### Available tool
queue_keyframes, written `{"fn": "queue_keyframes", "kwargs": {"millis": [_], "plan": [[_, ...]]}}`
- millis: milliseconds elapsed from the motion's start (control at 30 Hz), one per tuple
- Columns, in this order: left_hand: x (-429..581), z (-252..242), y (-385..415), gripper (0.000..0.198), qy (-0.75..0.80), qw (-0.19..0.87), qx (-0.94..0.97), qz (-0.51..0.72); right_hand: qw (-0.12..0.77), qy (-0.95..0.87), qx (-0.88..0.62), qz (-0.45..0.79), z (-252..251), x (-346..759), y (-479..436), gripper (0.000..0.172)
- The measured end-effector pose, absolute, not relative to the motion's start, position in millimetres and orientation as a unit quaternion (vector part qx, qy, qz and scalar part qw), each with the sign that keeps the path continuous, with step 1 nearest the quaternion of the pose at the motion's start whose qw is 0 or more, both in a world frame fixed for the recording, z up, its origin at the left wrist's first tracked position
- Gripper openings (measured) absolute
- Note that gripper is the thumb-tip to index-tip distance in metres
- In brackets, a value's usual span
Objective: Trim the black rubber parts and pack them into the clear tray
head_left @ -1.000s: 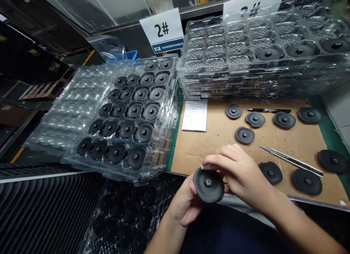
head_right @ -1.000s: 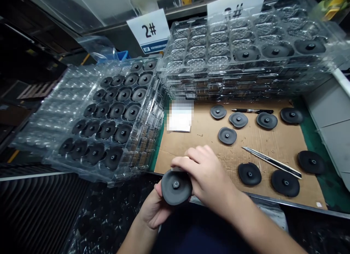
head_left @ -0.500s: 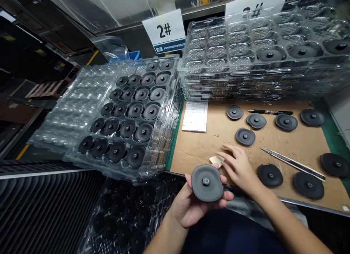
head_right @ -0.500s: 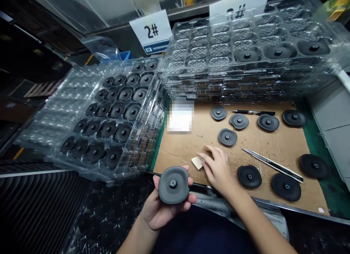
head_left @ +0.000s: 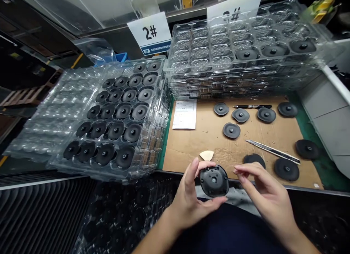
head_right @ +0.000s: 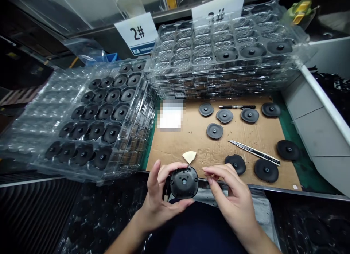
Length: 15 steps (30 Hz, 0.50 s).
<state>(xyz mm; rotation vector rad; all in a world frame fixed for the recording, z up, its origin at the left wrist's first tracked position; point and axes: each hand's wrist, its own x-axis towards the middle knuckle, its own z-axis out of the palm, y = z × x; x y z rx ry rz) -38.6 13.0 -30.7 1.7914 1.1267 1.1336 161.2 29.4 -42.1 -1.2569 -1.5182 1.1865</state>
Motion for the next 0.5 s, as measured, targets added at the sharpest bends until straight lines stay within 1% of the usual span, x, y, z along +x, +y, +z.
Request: {"fn": "queue_keyframes", "kwargs": {"millis": [67,233,300,333,367,433,467,500], "plan": [[-38,-28,11,0.113,0.436,0.38,0.688,0.438,0.39,-0.598,-0.471,0.518,-31,164,34,0.025],[-35,-19,5,0.107,0.465,0.434,0.641,0.43,0.254,-0.58,-0.38,0.674,-12,165,48,0.021],[-34,-15,4,0.101,0.476,0.481,0.611,0.411,0.232,-0.567,-0.368,0.699,-9,163,51,0.021],[-34,-14,4,0.094,0.481,0.516,0.586,0.398,0.242,-0.544,-0.375,0.711,-9,161,52,0.019],[-34,-13,4,0.083,0.485,0.559,0.552,0.383,0.266,-0.501,-0.384,0.729,-9,159,51,0.017],[-36,-12,5,0.051,0.495,0.636,0.474,0.354,0.322,-0.356,-0.383,0.789,-12,153,48,0.018],[-38,-13,6,0.038,0.5,0.66,0.443,0.342,0.338,-0.274,-0.373,0.819,-14,150,45,0.021],[-42,-12,7,0.035,0.507,0.673,0.424,0.332,0.343,-0.208,-0.364,0.841,-18,147,42,0.024]]}}
